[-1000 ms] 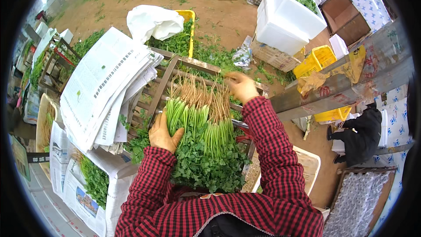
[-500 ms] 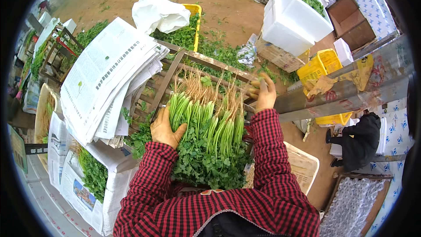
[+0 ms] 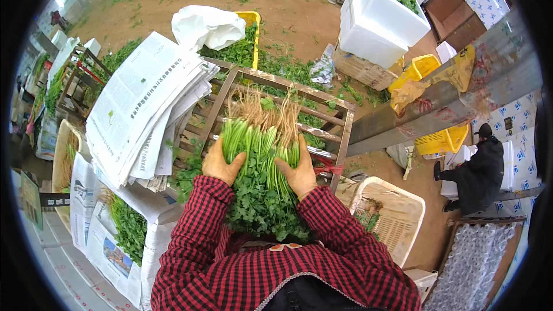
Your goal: The person organizes coriander by hand on a metal rack, removes yellow leaves, and places a large bundle of the prepared coriander into a white plastic crate lined with newspaper.
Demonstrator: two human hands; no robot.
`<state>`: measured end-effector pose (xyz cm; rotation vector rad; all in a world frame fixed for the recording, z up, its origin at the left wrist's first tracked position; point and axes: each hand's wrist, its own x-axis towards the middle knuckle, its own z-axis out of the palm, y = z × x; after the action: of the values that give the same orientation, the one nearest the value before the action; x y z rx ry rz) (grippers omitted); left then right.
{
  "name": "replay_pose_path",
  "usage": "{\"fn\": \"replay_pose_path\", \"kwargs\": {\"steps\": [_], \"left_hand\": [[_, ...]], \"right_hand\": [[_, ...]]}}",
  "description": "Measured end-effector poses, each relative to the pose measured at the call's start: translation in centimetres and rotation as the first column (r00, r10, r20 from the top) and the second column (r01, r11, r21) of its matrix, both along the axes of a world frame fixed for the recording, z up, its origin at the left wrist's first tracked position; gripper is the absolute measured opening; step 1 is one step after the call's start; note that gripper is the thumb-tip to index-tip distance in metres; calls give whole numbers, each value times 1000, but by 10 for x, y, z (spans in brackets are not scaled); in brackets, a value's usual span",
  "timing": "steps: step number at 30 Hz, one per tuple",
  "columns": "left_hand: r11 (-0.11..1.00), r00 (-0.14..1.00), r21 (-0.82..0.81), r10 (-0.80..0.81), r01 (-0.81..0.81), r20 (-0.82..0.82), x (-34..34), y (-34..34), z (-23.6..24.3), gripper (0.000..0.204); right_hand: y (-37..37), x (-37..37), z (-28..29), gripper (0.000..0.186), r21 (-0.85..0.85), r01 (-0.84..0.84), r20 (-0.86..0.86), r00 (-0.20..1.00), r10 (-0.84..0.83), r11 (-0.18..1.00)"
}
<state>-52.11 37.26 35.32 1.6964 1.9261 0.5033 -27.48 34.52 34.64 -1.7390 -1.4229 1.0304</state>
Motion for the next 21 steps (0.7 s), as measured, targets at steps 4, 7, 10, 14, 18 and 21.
{"fn": "replay_pose_path", "kwargs": {"steps": [4,7,10,14,18,21], "left_hand": [[982,804,-186,140,-37,578,25,-13,19,85],[1000,798,-31,19,-1,602,32,-28,22,79],[999,872,-5,44,-47,488,27,-34,-13,81],[997,921,-55,71,-54,383,29,-28,2,86],[993,933,-98,103,-73,346,39,-34,27,86],[997,953,-45,78,-68,294,42,-40,17,100]], "right_hand": [[6,-2,15,116,-50,-42,-203,979,31,998],[-7,10,44,116,54,-87,-223,970,97,995],[-8,25,43,117,-84,-56,-75,996,50,995],[-7,57,1,114,-67,-82,-62,995,77,994],[-25,75,5,123,-140,-99,-198,978,70,985],[-23,62,14,126,-110,-194,67,977,202,975]]}}
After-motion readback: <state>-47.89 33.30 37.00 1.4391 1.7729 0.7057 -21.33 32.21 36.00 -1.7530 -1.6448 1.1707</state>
